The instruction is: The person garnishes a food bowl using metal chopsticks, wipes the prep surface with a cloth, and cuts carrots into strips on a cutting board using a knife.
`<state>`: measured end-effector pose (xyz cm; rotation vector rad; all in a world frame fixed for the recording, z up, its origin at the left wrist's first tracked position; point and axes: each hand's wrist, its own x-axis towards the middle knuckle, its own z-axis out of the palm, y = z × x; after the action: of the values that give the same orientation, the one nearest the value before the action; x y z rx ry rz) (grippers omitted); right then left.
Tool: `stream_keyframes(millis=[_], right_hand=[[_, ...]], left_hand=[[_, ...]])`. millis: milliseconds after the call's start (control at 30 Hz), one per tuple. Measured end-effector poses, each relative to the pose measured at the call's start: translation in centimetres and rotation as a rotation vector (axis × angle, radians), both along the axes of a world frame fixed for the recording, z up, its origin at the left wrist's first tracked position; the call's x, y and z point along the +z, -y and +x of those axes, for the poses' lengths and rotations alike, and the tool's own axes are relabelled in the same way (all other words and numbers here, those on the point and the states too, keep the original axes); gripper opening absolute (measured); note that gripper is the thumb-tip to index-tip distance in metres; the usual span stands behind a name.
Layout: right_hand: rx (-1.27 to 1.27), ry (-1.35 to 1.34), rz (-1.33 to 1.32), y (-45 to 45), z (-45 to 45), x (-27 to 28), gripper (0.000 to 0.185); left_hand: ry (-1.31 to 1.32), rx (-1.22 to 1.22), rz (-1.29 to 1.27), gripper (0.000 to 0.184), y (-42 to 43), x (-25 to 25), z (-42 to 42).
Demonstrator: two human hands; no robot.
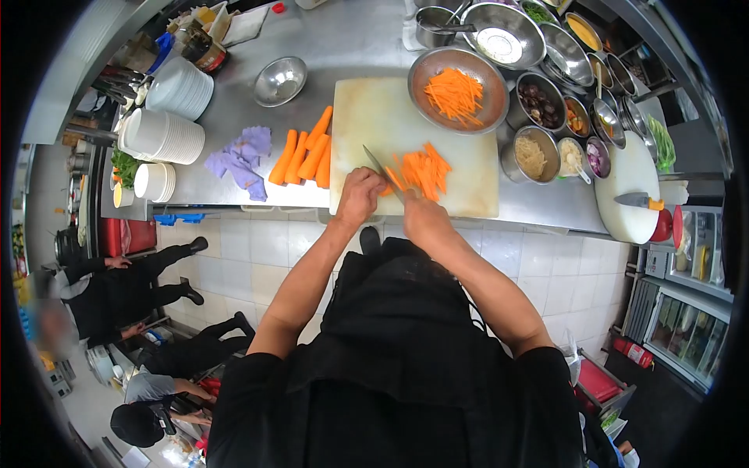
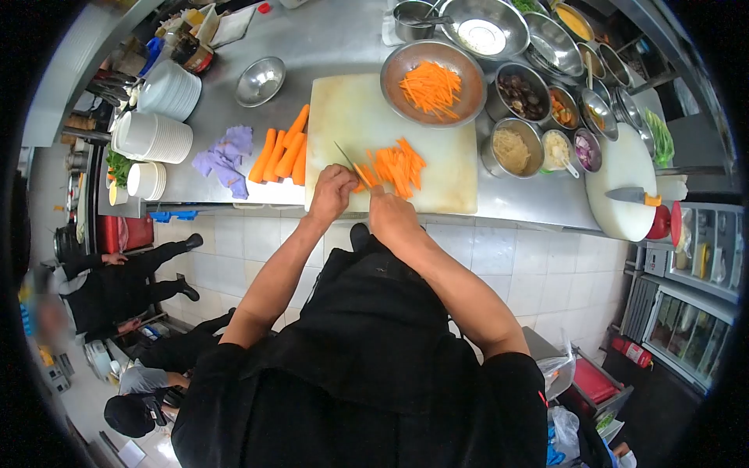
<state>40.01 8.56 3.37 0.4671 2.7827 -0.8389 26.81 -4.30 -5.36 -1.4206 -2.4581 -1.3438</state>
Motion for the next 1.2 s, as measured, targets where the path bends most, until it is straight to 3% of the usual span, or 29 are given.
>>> stream_keyframes(millis=[167,300,500,600,800,1000,1200], right_hand=[[0.031,0.028,-0.006,-0.2,0.8,3.0,0.019],[0.013,-0.024,-0.008,0.1,-0.3,-0.3,0.02],[0.038,0.046,-0.013,0.0,0.8,3.3,0.02],[0.019,-0.001,-0.012,0.4,-0.1,0.0,0.02],[0.044,0.044,0.005,0.0,0.1,3.0,0.02],[0.024,0.05,-0.001,0.8,-0.9,0.5,0.02],[0.049,0.079,-0.015,0.4,0.3,3.0,0.02]], left_hand=[[0.001,0.04,0.019,0.01,0.3,-0.2,0.6],[0.002,0.036,0.035,0.01,0.2,-0.2,0.5],[-0.012,0.051,0.034,0.01,0.5,-0.5,0.5],[-0.016,0.054,0.026,0.009,0.6,-0.7,0.6],[-0.041,0.047,0.041,0.01,0.6,-0.5,0.3],[-0.052,0.049,0.065,0.01,0.7,-0.6,0.3],[-0.063,0.061,0.05,0.009,1.1,-1.2,0.7]])
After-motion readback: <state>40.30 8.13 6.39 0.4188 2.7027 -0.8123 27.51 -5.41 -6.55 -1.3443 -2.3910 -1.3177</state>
